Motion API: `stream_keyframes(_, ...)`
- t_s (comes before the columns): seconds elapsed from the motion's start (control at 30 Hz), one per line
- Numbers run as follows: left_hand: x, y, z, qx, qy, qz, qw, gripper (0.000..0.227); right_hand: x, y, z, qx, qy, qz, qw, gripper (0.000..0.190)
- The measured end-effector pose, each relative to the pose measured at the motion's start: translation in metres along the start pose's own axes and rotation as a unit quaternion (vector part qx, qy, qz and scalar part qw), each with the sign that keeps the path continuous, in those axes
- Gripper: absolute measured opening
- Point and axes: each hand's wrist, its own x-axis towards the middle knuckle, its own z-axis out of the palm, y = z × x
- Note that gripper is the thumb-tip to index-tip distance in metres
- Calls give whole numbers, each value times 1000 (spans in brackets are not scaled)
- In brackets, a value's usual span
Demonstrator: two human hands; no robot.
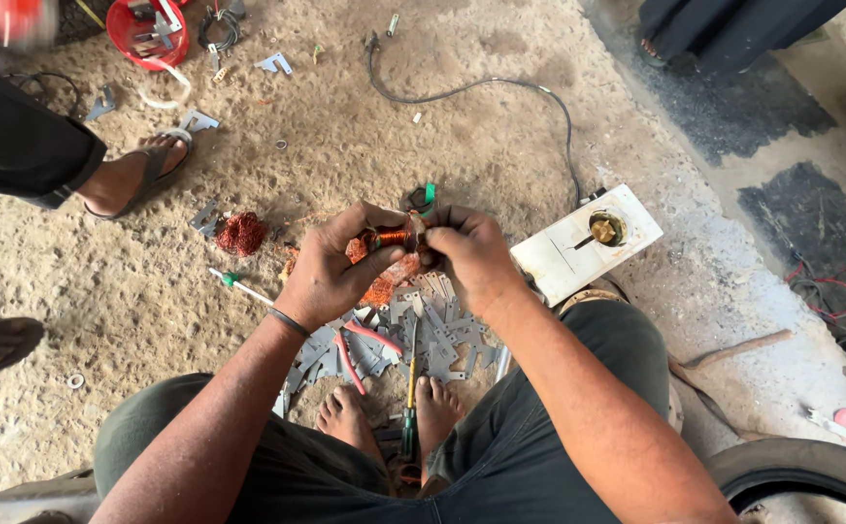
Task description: The person sits on the ground and winds copper wire around a small cylindrical core using both hands. They repeatedly wrap the wire, occasionally adjusting the coil and the core, while tools and wire scraps lie nearby.
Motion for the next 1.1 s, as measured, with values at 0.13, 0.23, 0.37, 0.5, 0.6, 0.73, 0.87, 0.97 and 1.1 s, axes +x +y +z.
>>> stream_keyframes(0.13, 3, -7, 1, -43, -14, -32, 998, 28, 3, -4, -3, 36, 15, 25, 999, 8)
stream_keyframes(0.23, 2, -14, 3, -114, -10, -39, 993, 27, 4, -3, -4, -16, 73, 50, 996, 8)
stream_keyframes(0.37, 2, -21, 3, -259, 38, -95, 960, 28, 5, 1, -2, -29, 84, 53, 995, 7)
stream_keyframes(0.5, -1, -26, 1, -276, 46, -119, 953, 28, 9, 1, -3, -83, 100, 28, 991, 6)
stream_keyframes(0.6, 2, -30, 1, -290, 31, -156, 944, 24, 17, 0, -7, -100, 125, 10, 987, 6)
stream_keyframes(0.73, 1, -32, 3, -363, 64, -171, 913, 20, 21, 5, -10, -149, 157, 15, 976, 7)
stream_keyframes(0.87, 2, -31, 0, -434, 96, -198, 874, 18, 13, -1, -11, -281, 90, -111, 949, 14)
stream_keyframes(0.97, 3, -30, -7, -402, 122, -232, 877, 19, -1, -13, -8, -415, 153, -211, 872, 28)
stream_keyframes(1.1, 6, -29, -6, -321, 137, -271, 897, 18, -14, -23, 5, -361, 93, -328, 868, 24)
